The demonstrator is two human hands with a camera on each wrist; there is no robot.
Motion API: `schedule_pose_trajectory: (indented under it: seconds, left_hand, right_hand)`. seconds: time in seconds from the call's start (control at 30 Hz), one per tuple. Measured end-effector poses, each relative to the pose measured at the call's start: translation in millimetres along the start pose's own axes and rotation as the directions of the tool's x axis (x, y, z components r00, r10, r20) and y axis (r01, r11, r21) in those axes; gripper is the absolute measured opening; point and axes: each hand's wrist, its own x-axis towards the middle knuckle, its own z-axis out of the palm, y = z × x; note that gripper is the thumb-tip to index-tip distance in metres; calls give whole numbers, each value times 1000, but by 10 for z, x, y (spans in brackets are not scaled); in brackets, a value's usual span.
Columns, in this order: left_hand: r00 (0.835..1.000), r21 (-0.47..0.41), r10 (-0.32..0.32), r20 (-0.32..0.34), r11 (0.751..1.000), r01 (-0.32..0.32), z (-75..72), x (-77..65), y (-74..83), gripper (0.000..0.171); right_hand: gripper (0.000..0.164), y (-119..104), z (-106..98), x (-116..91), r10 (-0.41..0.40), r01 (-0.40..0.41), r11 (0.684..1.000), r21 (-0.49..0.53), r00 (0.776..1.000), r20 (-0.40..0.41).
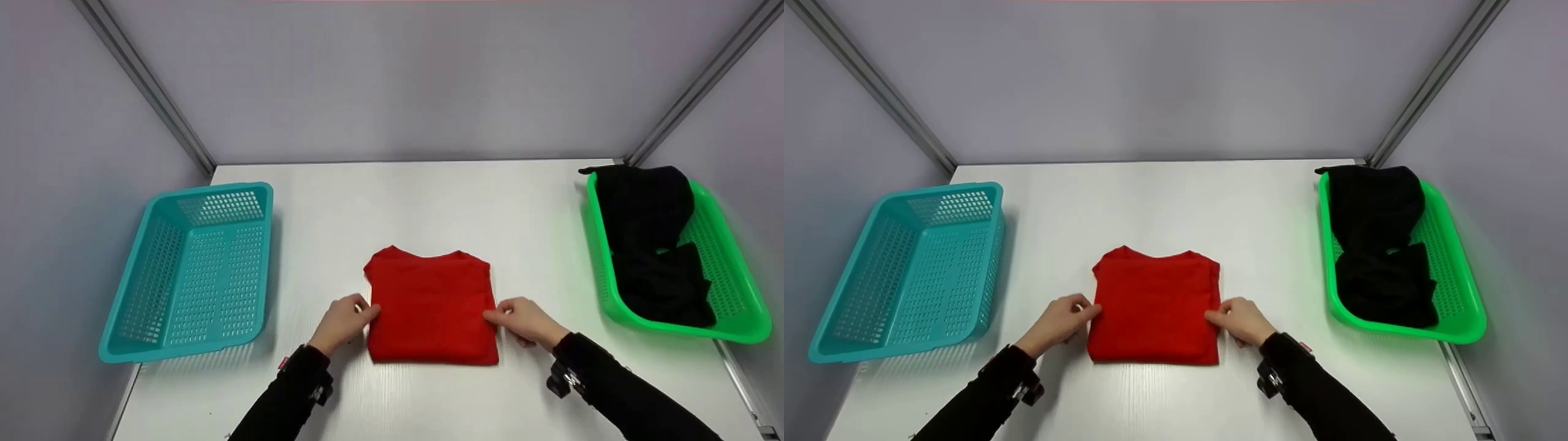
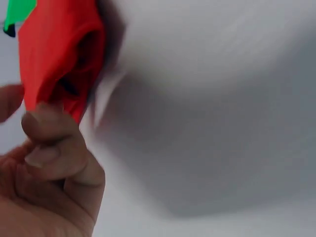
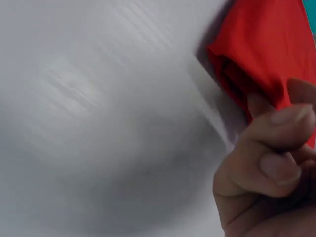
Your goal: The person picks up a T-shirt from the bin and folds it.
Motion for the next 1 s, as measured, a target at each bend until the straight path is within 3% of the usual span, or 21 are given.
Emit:
schedule_pose_trajectory:
  seconds: [0.1,0.27,0.5,0.73,0.9,1.0]
  left_hand:
    - [994,-43,-35,-106,999,31,-56,200,118,26]
    - [977,-79,-110,-183,992,97,-68,475,281,27]
    - [953,-9,-179,-242,983,183,-4,619,407,26]
    - [941,33,-143,-307,986,161,29,656,357,17]
    - [942,17,-170,-288,983,183,5,654,337,18]
    - [941,27,-165,-294,983,181,-87,641,330,21]
  right_hand:
    - [28,-126,-63,216,-17,24,997,75,995,-99]
    - [27,-285,-40,497,-5,38,980,196,986,-167]
    - [31,-317,-8,678,26,61,934,352,971,-238]
    - [30,-254,-1,763,58,22,956,291,963,-263]
    - [32,-235,-59,769,48,29,960,280,963,-265]
    - [35,-217,-197,745,16,56,975,216,948,-317]
